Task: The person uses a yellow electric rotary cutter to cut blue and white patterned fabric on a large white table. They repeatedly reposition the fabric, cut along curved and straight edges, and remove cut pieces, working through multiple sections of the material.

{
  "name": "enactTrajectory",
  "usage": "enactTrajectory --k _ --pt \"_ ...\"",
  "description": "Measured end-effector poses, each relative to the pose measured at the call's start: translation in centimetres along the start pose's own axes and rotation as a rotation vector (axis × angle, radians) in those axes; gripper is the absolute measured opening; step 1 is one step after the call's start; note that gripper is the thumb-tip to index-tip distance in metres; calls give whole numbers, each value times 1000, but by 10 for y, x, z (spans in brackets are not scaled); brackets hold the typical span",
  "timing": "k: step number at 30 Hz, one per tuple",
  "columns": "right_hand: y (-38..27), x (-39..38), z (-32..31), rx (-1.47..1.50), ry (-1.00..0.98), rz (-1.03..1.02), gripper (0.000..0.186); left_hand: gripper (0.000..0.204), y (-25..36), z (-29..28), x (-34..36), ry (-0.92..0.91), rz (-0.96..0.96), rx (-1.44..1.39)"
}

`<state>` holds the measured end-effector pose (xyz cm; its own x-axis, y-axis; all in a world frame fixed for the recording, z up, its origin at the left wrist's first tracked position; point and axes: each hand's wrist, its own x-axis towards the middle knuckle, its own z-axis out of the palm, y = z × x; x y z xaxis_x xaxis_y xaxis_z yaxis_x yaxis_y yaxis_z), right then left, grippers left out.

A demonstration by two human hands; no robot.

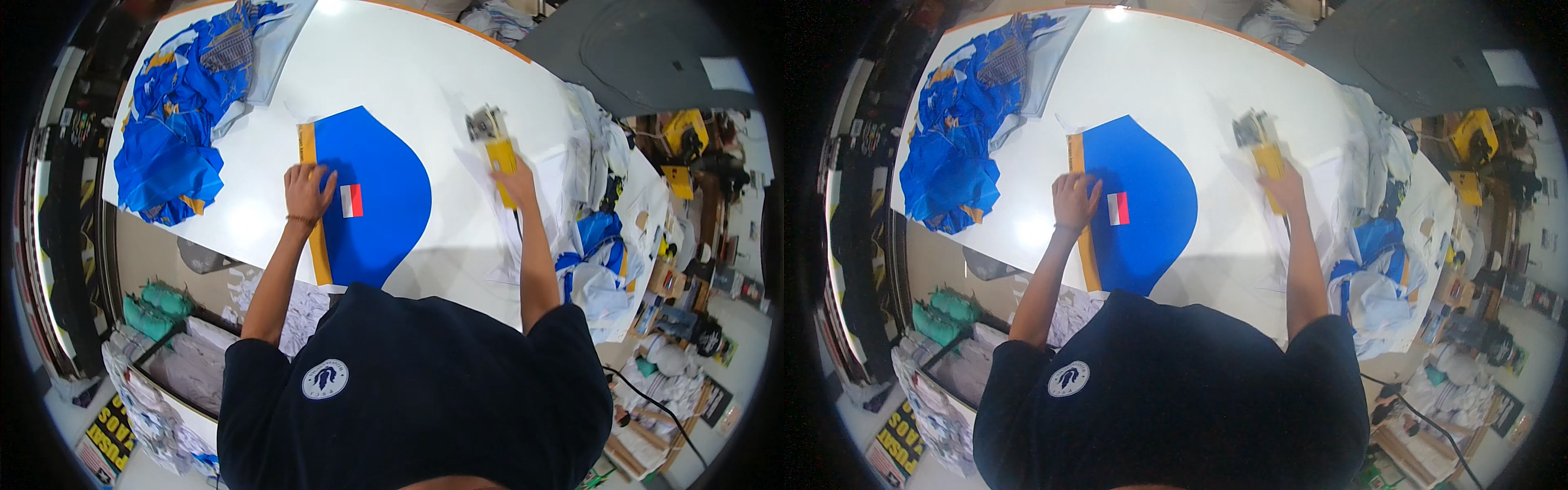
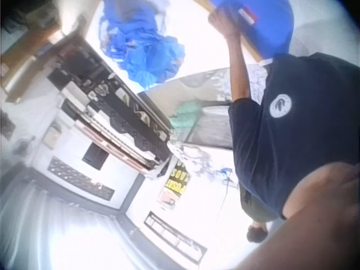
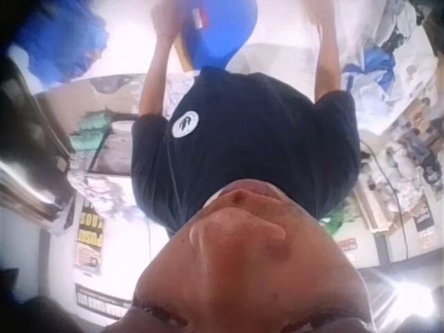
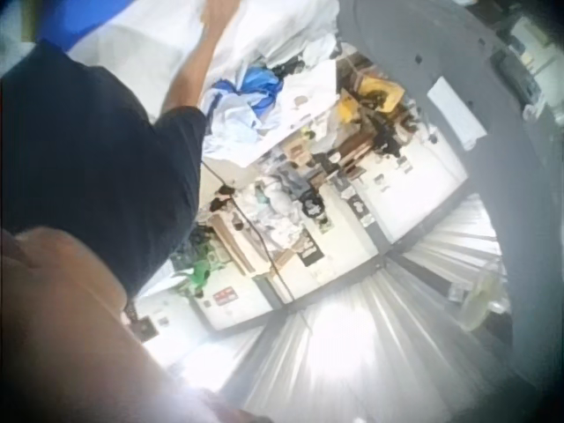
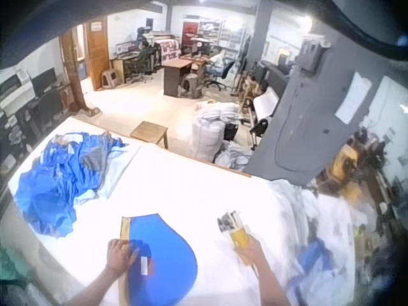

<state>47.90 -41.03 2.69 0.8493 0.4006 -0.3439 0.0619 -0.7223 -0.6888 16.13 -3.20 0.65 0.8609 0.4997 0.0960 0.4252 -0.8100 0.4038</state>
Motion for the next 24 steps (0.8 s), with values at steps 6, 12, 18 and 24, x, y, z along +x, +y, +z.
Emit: enactTrajectory --k 6,12,18,24 --pt "120 -214 16 368 248 233 54 87 106 69 57 -22 -157 310" --pt "160 -397 76 419 563 599 58 82 223 121 41 -455 766 84" --pt "100 -472 85 180 576 675 58 81 237 74 -34 -503 593 2" --pt "84 -480 93 32 466 646 61 88 99 71 -64 -248 468 196"
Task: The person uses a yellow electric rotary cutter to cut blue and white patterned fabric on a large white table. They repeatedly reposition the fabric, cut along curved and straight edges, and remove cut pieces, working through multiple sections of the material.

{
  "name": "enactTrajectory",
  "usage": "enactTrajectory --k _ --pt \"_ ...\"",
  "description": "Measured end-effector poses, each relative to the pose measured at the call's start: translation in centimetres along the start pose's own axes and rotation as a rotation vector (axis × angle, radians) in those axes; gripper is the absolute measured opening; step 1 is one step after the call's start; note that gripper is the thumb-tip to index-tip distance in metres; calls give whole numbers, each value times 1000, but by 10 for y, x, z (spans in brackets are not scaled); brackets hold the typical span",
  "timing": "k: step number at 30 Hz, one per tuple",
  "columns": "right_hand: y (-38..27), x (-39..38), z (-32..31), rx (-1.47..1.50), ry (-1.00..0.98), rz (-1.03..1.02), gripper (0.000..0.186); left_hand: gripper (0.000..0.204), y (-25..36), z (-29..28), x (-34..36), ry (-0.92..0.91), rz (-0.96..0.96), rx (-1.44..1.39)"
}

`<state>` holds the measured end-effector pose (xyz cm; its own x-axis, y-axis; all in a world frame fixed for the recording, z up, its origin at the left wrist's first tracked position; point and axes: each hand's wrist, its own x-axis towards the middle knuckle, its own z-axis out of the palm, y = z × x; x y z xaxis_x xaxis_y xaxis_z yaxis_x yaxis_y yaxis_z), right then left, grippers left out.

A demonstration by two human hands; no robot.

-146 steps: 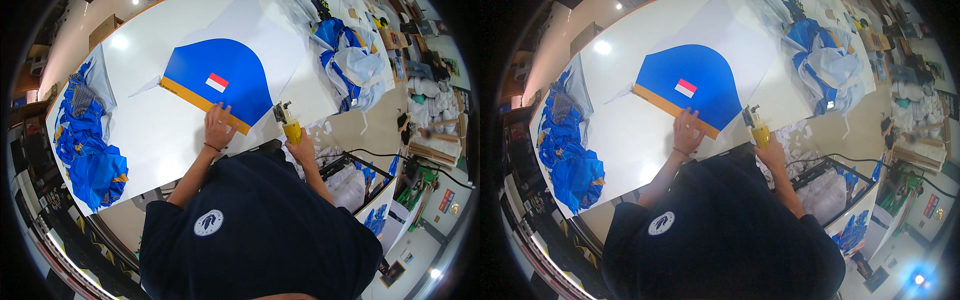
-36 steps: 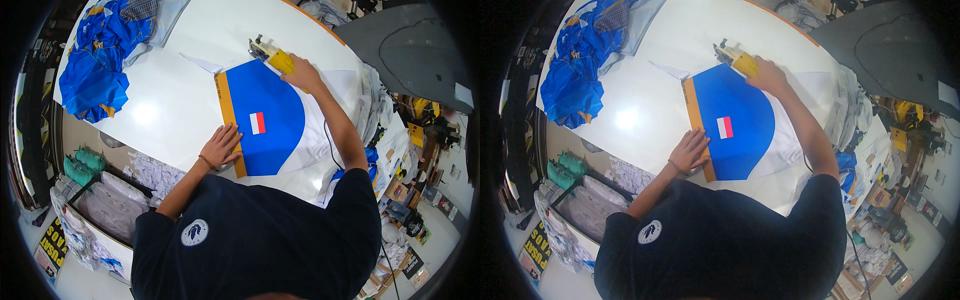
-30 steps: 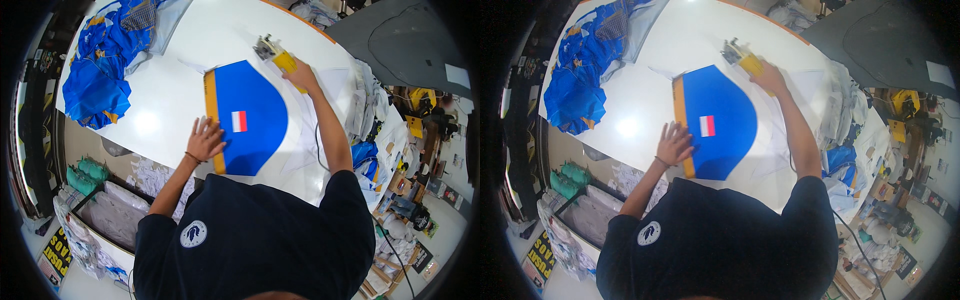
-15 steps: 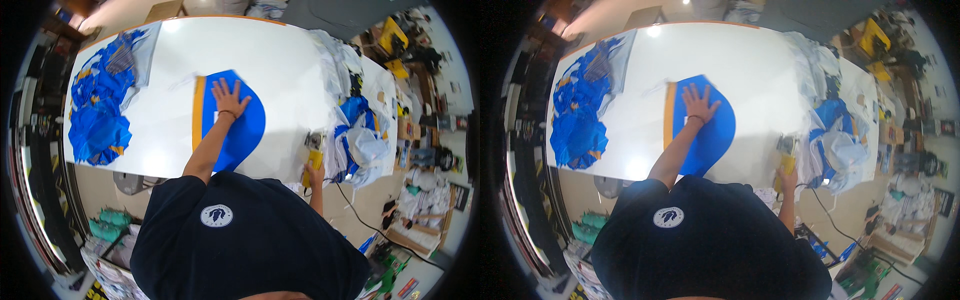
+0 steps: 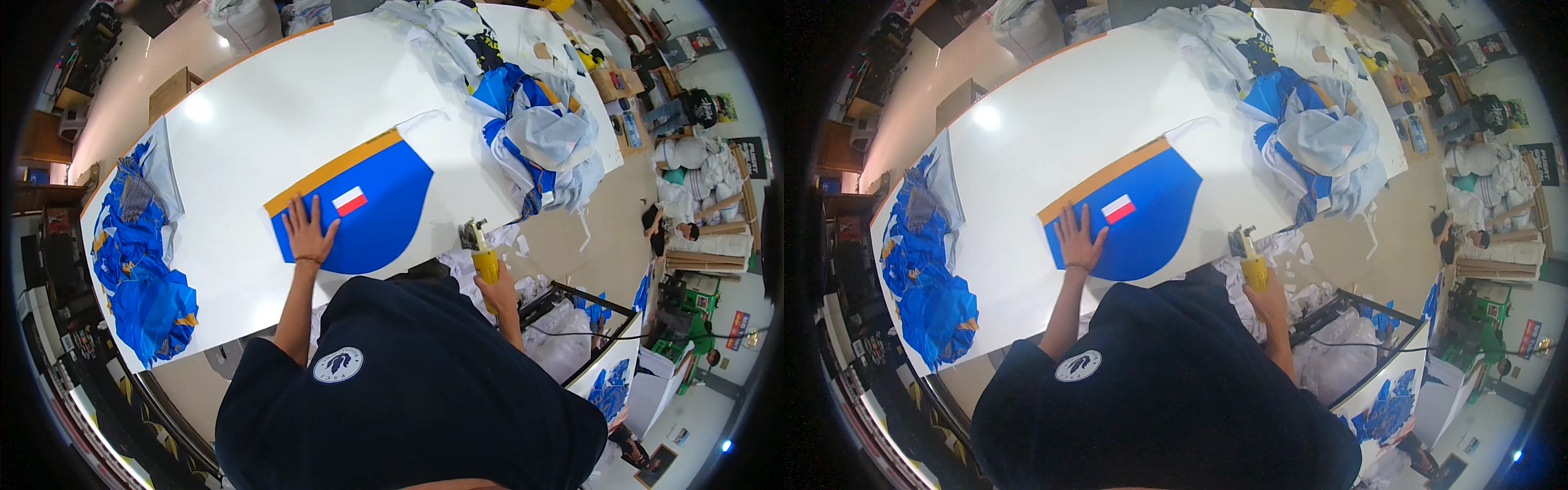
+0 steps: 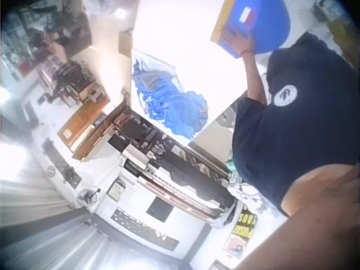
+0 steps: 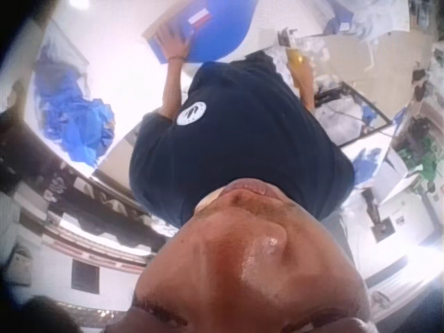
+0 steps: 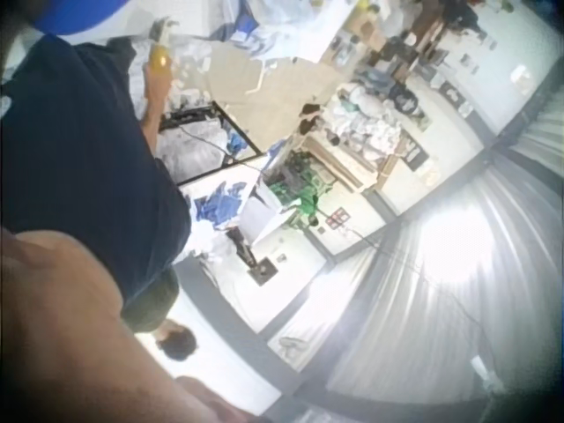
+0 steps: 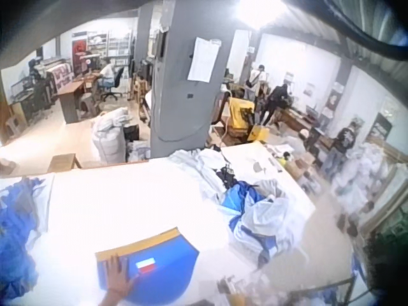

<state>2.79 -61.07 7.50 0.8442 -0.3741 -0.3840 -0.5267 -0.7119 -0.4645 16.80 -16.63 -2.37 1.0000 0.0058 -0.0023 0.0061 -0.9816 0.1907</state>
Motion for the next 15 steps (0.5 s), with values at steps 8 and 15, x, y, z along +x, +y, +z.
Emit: enactTrajectory --k 8,15 --pt "-33 37 8 -141 -131 -197 60 93 -71 -28 -48 31 -117 -43" --pt "-90 77 10 -252 -237 -227 62 88 -68 -12 -96 242 -446 -92"
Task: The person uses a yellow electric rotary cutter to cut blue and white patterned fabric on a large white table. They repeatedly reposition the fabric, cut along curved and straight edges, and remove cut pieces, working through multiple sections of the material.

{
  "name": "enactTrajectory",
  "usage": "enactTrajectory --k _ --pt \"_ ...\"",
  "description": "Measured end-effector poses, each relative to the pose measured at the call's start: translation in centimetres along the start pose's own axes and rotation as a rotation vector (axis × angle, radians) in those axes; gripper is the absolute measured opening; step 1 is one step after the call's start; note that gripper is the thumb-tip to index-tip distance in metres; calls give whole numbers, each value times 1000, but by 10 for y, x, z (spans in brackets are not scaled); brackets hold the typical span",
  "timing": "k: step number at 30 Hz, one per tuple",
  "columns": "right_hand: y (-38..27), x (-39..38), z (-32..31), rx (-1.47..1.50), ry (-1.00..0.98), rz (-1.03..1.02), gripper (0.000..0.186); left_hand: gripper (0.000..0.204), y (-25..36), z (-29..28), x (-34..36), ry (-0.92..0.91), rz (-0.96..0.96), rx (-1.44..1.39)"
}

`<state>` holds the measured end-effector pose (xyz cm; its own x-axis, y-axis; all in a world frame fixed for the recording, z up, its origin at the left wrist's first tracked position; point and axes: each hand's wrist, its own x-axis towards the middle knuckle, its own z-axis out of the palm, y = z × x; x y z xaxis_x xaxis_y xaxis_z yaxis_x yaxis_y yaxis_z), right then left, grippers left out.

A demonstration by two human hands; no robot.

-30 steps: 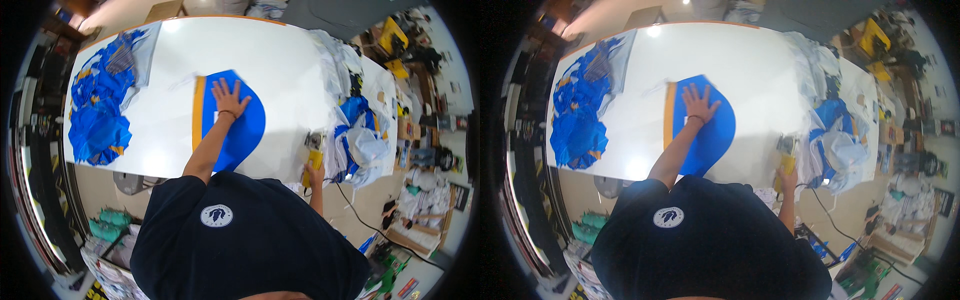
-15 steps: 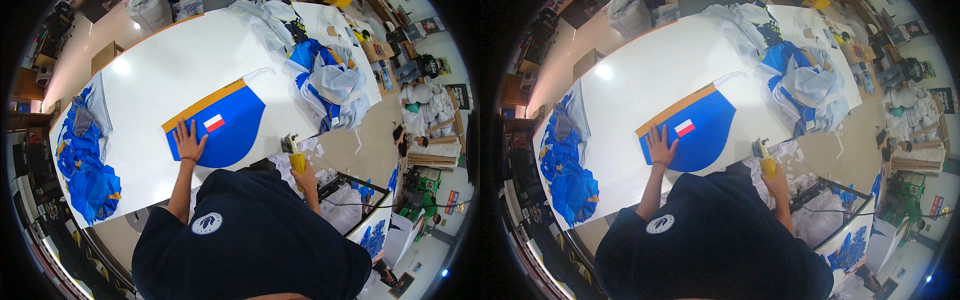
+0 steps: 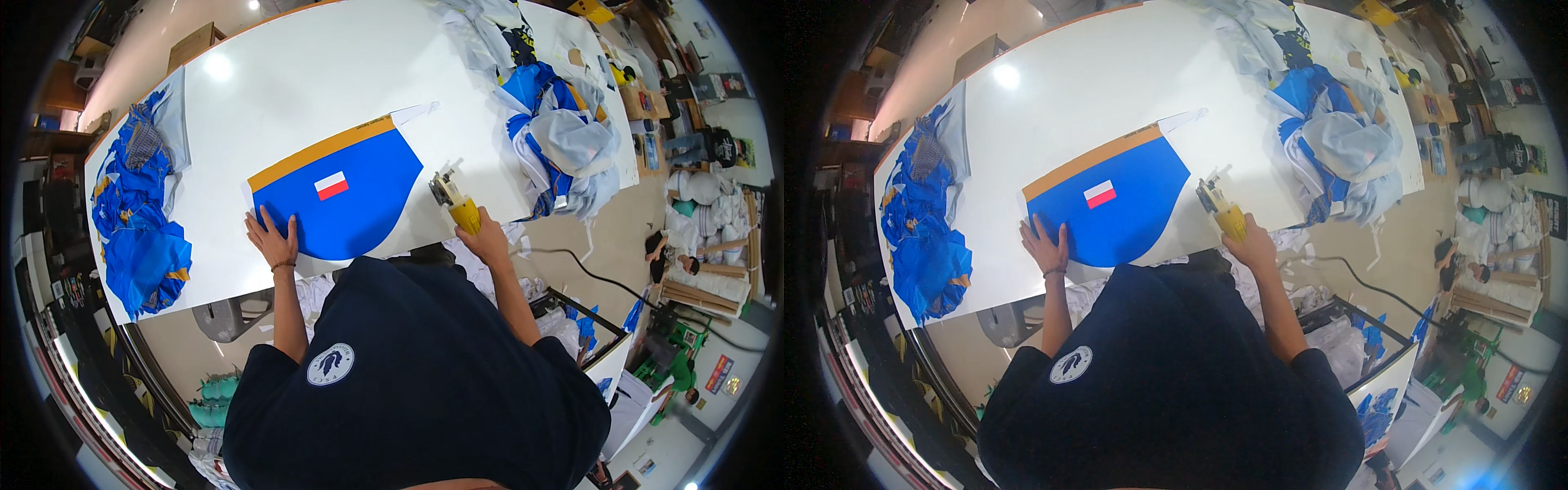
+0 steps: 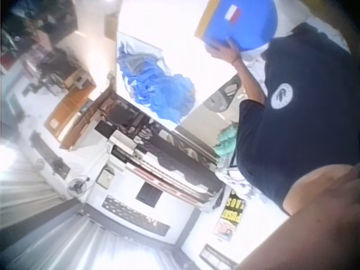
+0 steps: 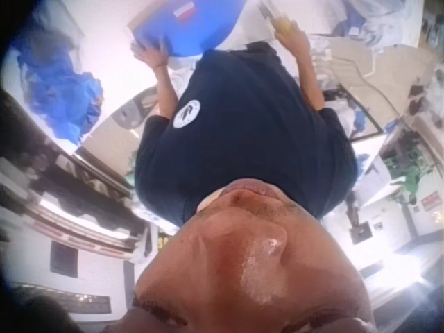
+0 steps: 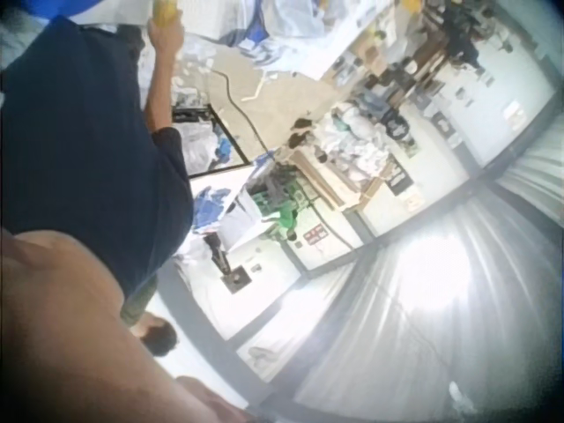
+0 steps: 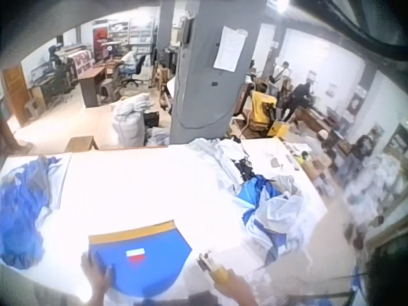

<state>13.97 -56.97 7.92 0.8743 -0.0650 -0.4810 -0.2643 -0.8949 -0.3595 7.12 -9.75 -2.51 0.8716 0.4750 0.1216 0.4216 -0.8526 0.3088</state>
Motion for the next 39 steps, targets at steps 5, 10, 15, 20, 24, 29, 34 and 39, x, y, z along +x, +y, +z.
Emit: enactTrajectory --k 5,10,15,20,24,29,34,39 --pt "-26 24 -13 -93 -26 10 65 86 -5 6 -15 129 -29 -50" --pt "-35 40 -17 -100 -29 -11 65 85 3 -1 -14 99 -68 -48" --pt "-46 49 -21 -85 -34 -30 62 85 5 -3 -13 85 -95 -42" --pt "-57 57 -23 -99 2 -68 57 87 7 -4 -13 85 -111 -52" --pt "-70 68 -26 -91 -9 -78 59 87 8 -3 -13 87 -118 -38" --pt "-88 84 -29 -73 -29 -84 59 87 7 -4 -12 96 -110 -41" --pt "-115 98 -38 -80 -45 -82 60 87 11 -7 -11 91 -124 -48" --pt "-131 114 -36 -76 -21 -109 60 87 11 -6 -12 90 -121 -38"
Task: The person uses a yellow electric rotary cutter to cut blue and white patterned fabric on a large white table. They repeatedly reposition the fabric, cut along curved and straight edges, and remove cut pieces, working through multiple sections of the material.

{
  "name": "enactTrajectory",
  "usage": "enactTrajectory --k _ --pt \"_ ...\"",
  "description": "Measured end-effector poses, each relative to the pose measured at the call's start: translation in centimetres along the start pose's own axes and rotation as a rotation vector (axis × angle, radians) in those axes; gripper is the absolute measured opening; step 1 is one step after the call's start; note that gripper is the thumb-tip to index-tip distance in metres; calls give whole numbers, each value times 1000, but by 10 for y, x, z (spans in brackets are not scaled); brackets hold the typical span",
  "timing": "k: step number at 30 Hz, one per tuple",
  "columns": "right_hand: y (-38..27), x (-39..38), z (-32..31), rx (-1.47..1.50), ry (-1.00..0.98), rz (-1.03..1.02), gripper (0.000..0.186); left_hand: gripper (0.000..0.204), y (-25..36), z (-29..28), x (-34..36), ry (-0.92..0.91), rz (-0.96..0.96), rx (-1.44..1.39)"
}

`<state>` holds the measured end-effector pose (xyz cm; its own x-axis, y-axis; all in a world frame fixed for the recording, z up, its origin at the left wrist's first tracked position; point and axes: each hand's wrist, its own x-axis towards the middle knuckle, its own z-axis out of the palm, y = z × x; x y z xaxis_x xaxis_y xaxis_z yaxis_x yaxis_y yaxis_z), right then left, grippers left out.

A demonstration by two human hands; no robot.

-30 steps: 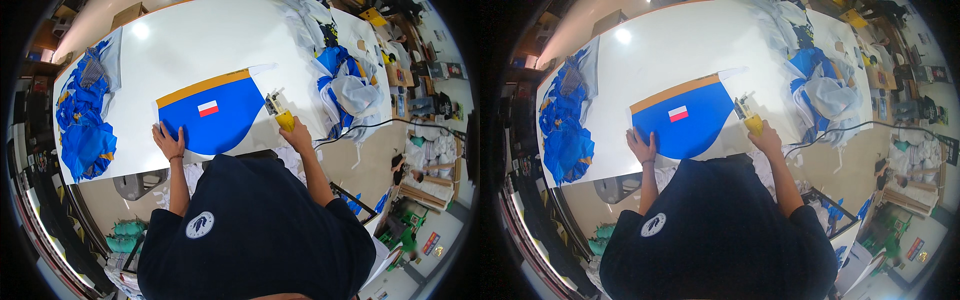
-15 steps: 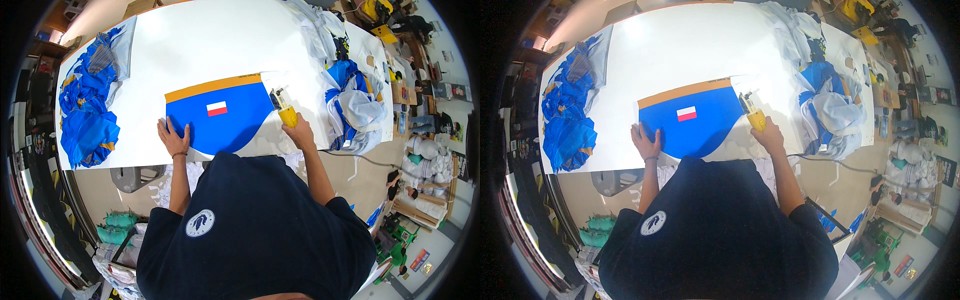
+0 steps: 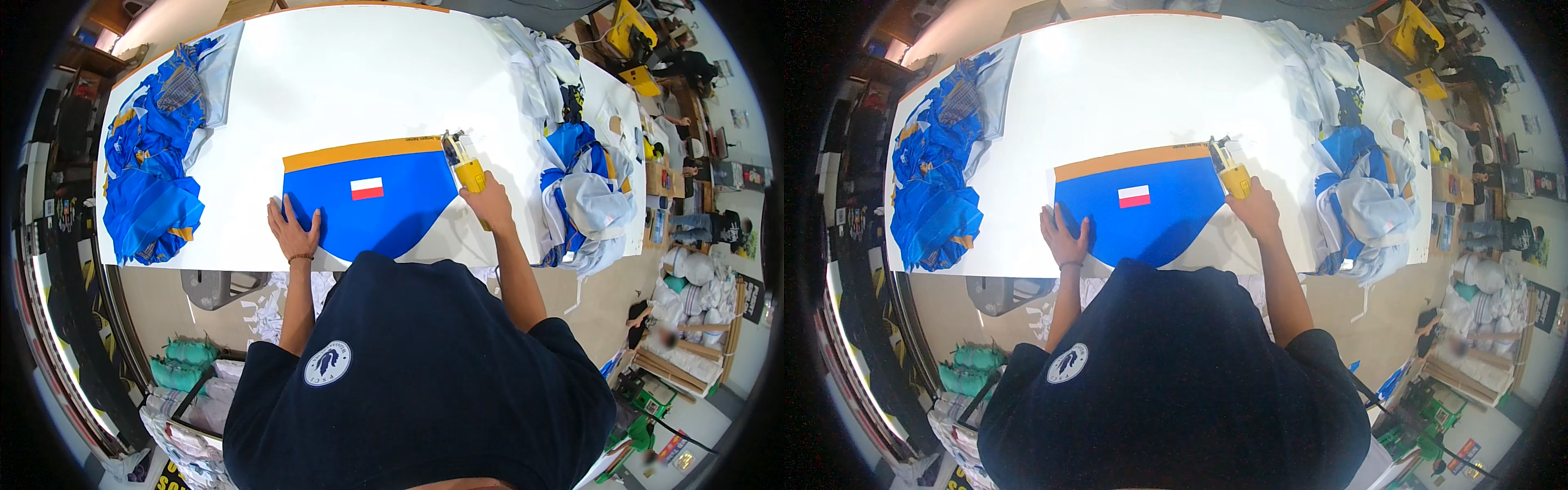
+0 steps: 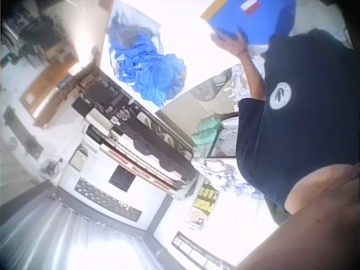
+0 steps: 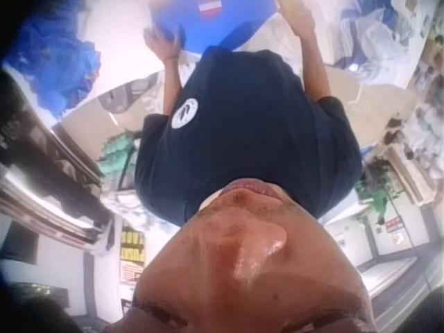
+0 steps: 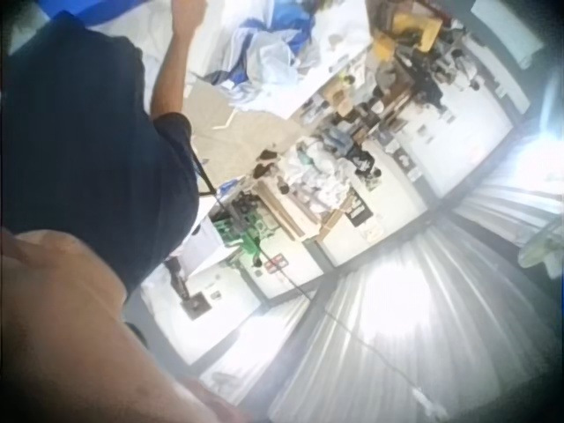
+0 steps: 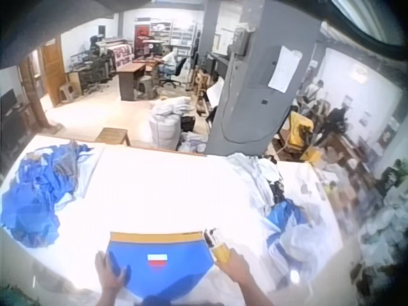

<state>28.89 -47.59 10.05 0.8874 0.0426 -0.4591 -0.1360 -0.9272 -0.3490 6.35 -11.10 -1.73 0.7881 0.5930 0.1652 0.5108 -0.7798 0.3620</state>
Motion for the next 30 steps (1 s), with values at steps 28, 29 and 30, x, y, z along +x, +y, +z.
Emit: enactTrajectory --k 28,29,30 --pt "66 -57 29 -80 -30 -91 61 88 66 46 140 -147 191 219" --pt "67 -67 33 -106 -48 -89 62 88 78 53 129 -147 225 197" --pt "66 -74 35 -132 -66 -89 63 87 88 59 118 -147 257 174"
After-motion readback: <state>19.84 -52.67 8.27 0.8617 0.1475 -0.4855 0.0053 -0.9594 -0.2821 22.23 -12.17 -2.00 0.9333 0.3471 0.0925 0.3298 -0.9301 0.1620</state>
